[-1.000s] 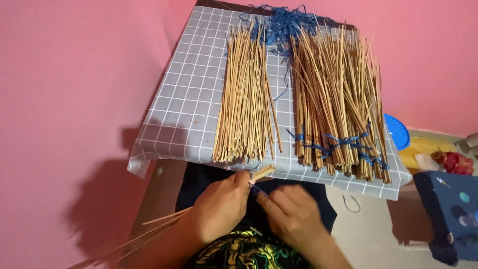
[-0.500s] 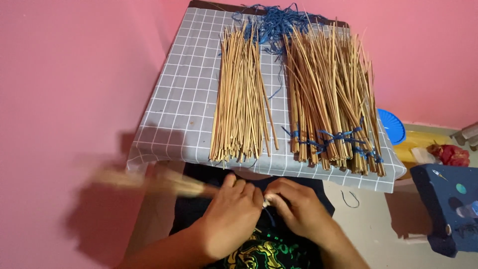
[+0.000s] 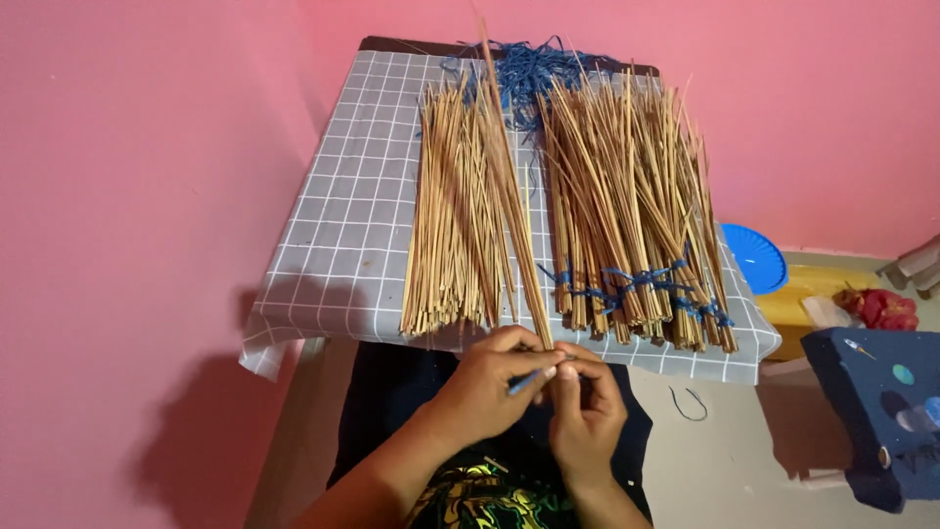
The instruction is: The person picks up thin sticks one at a time and gathers them into a bundle, then ties the bundle together with a blue string.
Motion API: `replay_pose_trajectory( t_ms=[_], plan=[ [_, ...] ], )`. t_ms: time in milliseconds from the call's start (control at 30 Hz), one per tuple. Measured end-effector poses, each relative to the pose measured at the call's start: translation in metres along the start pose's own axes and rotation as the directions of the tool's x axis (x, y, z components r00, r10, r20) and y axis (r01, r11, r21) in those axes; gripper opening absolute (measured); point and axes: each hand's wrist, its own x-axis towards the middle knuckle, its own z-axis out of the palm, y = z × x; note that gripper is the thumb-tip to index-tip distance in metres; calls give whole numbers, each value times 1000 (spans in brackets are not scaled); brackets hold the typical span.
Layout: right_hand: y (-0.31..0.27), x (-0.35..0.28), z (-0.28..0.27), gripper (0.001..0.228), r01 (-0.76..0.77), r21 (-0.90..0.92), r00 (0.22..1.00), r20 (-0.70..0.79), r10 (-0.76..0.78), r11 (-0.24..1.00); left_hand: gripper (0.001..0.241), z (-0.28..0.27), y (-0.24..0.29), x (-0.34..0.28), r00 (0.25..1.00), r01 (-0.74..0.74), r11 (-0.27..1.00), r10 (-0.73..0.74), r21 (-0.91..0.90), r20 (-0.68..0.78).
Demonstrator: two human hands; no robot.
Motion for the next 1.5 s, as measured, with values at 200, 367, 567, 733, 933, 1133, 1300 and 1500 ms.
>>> replay_pose_trajectory(
  t_ms=[200, 367, 567, 733, 933, 1133, 1300, 1500],
  plan=[
    [29, -10, 6, 24, -10, -111, 998, -67, 2, 994, 21, 21, -20, -10, 977, 73, 985, -103, -158, -188],
    [42, -15, 7, 47, -47, 33, 999, -20, 47, 998, 28, 31, -38, -21, 925, 193, 974, -222, -122, -308],
    [42, -6, -5, 62, -270, 127, 959, 124, 255, 955, 36, 42, -52, -30, 872, 246, 939, -323, -242, -367],
    [36, 6, 4, 51, -174, -42, 977, 115, 178, 984, 38, 46, -62, -30, 879, 108, 973, -190, -205, -438],
    [35, 12, 1, 40, -101, -184, 977, 168, 132, 978, 26, 45, -77, -37, 883, 213, 973, -229, -85, -409],
    [46, 21, -4, 49, -296, -15, 934, 204, 293, 955, 23, 31, -74, -35, 913, 222, 957, -272, -188, -304],
    [71, 26, -11, 44, -336, 40, 912, 262, 315, 941, 30, 35, -84, -41, 877, 261, 880, -388, -396, -284],
    [88, 20, -6, 22, -351, 100, 913, 257, 317, 931, 17, 33, -73, -37, 874, 227, 970, -243, -89, -422]
  ],
)
